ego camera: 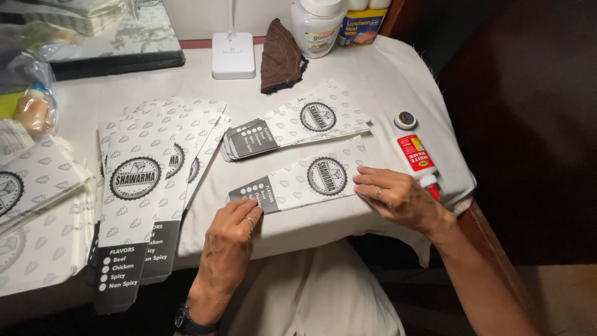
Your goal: Applying glue to paper shawarma wrappers and folding them into their final shape.
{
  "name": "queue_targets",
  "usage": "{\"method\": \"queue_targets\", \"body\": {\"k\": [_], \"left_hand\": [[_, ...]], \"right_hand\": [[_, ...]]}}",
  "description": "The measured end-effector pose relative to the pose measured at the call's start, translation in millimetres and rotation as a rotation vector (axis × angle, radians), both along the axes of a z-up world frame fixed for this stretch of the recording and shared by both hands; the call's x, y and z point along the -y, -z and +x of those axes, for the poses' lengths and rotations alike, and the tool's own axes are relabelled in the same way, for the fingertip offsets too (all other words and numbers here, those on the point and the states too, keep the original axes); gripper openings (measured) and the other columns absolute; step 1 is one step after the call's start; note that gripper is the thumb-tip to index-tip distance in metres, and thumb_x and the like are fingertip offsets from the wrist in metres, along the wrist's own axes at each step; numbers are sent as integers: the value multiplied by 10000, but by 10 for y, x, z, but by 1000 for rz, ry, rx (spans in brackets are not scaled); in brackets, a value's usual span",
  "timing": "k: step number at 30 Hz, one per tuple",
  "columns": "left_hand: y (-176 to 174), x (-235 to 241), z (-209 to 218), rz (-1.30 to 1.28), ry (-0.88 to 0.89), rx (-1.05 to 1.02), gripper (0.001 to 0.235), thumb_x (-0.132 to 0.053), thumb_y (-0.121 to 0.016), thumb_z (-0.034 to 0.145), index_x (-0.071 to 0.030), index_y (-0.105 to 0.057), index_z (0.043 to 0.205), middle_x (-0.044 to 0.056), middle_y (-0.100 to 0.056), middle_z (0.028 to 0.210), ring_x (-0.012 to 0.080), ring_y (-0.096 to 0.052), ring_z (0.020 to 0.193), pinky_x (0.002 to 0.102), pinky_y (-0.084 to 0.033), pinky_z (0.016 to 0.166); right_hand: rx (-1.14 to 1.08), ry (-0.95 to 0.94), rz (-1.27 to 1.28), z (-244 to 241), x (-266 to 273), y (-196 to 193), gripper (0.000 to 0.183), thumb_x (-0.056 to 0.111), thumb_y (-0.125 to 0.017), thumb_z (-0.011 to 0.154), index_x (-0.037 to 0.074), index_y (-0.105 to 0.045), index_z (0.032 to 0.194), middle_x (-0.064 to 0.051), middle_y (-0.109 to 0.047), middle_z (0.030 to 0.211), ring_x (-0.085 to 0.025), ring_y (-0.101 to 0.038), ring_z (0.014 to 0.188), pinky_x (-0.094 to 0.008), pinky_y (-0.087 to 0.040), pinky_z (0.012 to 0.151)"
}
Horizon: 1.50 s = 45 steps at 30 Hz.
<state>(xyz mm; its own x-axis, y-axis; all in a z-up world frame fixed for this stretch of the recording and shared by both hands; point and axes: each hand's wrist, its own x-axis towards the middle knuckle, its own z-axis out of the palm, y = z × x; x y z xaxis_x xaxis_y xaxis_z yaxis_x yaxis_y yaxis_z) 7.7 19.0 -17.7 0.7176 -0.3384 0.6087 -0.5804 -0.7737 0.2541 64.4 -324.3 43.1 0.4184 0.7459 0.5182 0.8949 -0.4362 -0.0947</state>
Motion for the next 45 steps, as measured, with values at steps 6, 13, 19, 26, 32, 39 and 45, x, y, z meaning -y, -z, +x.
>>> {"method": "queue_targets", "body": {"k": [6,13,19,26,32,39,45], "left_hand": [[-78,25,-15,-18,22,24,301,214,-646,819,91,-728,1081,239,-741,1085,363,-695,986,441,-607,831],[-75,24,-14,-15,23,39,255,189,-649,851,79,-734,1065,238,-743,1079,344,-693,935,435,-599,785],[-88,30,-11,-30,15,56,297,211,-640,846,30,-726,1064,198,-731,1074,323,-668,892,418,-540,720],[-165,45,-34,169,-17,38,528,144,-705,808,-163,-664,1235,131,-654,1034,265,-607,794,387,-495,593],[-173,88,-56,198,-42,18,434,93,-682,846,-140,-695,1212,125,-624,1118,265,-566,802,390,-501,607],[-115,140,-49,151,99,47,388,117,-682,847,52,-659,1229,157,-649,1228,286,-593,999,401,-522,831],[-189,163,-31,70,108,88,231,87,-622,928,62,-676,1151,151,-667,1178,286,-539,814,400,-461,689]], "right_hand": [[-12,15,1,25,41,43,239,-47,-758,876,-51,-719,1112,-232,-731,1163,-408,-700,1161,-449,-606,1016],[-29,9,34,19,21,14,193,-48,-738,895,-50,-707,1085,-216,-730,1139,-419,-700,1159,-458,-606,1020],[-7,39,15,15,33,44,214,-46,-754,885,-42,-715,1096,-210,-738,1152,-385,-701,1169,-435,-609,1010],[35,89,-122,-59,29,80,425,-1,-624,996,187,-595,1376,-236,-698,1186,-396,-673,1235,-450,-615,943],[5,177,-170,-123,-24,140,510,-53,-650,911,195,-594,1353,-224,-627,1268,-398,-599,1263,-488,-547,995],[-115,67,100,-18,-530,-36,65,-89,-551,740,-34,-538,707,-237,-644,1166,-403,-618,1087,-464,-515,939],[-354,41,299,160,-734,214,171,80,-812,865,-9,-667,869,-169,-682,1177,-293,-625,1095,-370,-549,910]]}}
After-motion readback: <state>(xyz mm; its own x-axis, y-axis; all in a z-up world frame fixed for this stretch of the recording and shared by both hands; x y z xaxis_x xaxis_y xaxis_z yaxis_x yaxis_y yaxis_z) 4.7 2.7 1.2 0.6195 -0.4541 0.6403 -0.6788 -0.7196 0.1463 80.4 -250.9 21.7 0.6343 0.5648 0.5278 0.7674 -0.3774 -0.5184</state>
